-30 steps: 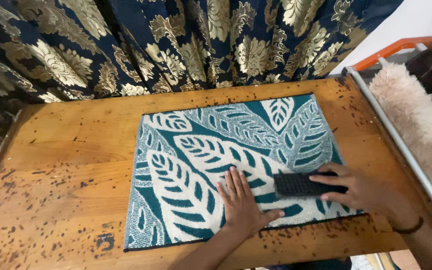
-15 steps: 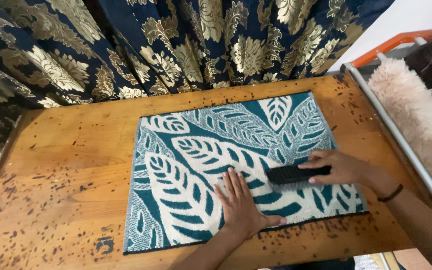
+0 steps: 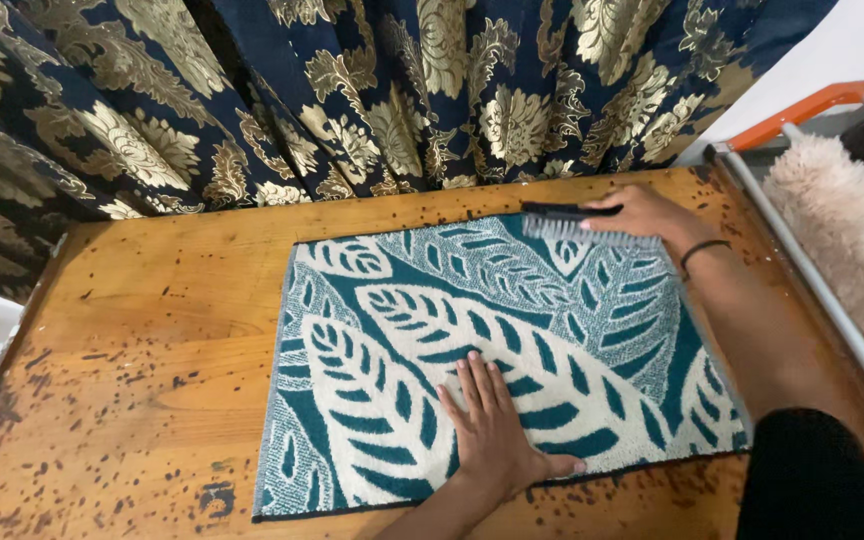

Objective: The person brushes a gray bath mat on a wooden table using a hand brush, then flips it to brush the other side. They place the mat on a drying rack and proceed to brush a second patterned bath mat on the table.

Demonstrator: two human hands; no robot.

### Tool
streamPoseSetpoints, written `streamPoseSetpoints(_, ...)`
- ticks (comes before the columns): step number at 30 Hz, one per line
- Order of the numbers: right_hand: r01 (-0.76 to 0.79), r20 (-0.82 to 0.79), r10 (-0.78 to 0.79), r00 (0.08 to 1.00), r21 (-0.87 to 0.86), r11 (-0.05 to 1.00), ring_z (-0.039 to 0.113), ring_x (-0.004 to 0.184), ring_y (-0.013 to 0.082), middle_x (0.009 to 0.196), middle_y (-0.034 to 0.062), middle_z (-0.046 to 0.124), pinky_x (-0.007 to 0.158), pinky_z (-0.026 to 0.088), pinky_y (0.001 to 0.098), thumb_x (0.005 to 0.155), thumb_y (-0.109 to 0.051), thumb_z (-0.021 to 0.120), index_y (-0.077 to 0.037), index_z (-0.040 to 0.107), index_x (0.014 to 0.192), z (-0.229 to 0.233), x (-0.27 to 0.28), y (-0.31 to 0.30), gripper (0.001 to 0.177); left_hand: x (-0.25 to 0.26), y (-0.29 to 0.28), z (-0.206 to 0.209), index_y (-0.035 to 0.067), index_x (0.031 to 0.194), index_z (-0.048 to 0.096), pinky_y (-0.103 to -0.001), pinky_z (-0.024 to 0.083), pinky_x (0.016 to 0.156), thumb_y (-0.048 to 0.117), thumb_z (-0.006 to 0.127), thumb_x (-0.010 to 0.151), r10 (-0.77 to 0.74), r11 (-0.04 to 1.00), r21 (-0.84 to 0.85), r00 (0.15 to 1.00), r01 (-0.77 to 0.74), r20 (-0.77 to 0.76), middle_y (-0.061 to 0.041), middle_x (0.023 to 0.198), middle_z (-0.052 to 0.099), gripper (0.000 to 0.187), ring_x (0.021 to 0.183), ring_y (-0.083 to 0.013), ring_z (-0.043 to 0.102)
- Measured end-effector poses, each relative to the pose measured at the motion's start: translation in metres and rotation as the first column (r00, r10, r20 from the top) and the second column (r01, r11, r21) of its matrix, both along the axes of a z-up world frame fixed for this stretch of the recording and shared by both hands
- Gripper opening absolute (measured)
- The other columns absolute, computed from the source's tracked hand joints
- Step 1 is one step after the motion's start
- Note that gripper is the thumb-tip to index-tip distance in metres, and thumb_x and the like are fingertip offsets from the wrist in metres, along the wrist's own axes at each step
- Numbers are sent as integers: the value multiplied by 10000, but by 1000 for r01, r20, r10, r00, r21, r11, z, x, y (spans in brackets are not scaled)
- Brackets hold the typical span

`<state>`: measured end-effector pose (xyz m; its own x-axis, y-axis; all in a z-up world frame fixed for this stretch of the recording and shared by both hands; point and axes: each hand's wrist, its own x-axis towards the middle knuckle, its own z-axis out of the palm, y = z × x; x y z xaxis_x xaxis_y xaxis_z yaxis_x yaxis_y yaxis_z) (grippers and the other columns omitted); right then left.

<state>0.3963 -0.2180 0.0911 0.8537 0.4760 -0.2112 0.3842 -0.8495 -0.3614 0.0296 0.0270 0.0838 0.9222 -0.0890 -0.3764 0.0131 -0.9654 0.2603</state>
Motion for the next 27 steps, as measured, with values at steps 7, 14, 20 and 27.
streamPoseSetpoints(7,-15,474,-77,877,187,982,672,920,351,976,193,649,837,545,446,816,-611,746,-173,751,1296,-7,15,-18,649,4,-3,-10,-136,1548,-42,-744,-75,1113,942,537,698,-91,996,19,995,92,-28,-425,1600,-168,1490,1488,-570,-214)
streamPoseSetpoints(14,-84,391,-8,920,219,972,693,948,270,1074,155,726,869,546,383,838,-513,741,-207,712,1329,34,-94,-66,580,21,-87,-61,-22,1593,243,-550,86,1253,718,423,935,-631,672,62,527,738,569,-304,1673,149,1006,1567,-474,80)
streamPoseSetpoints(20,-113,-32,123,992,225,968,716,903,205,1231,24,719,825,608,339,793,-536,689,-316,622,1368,37,-198,-105,619,31,-131,-88,-10,1585,259,-471,106,1292,745,268,965,-758,415,142,255,899,601,-215,1699,177,977,1601,-374,128)
streamPoseSetpoints(27,-311,93,298,950,202,929,674,1081,289,1181,121,702,900,551,389,777,-370,828,-140,738,1239,9,-244,-113,524,34,-132,-102,-56,1592,219,-459,72,1288,749,214,986,-809,291,96,192,952,555,-267,1702,131,1008,1590,-400,115)
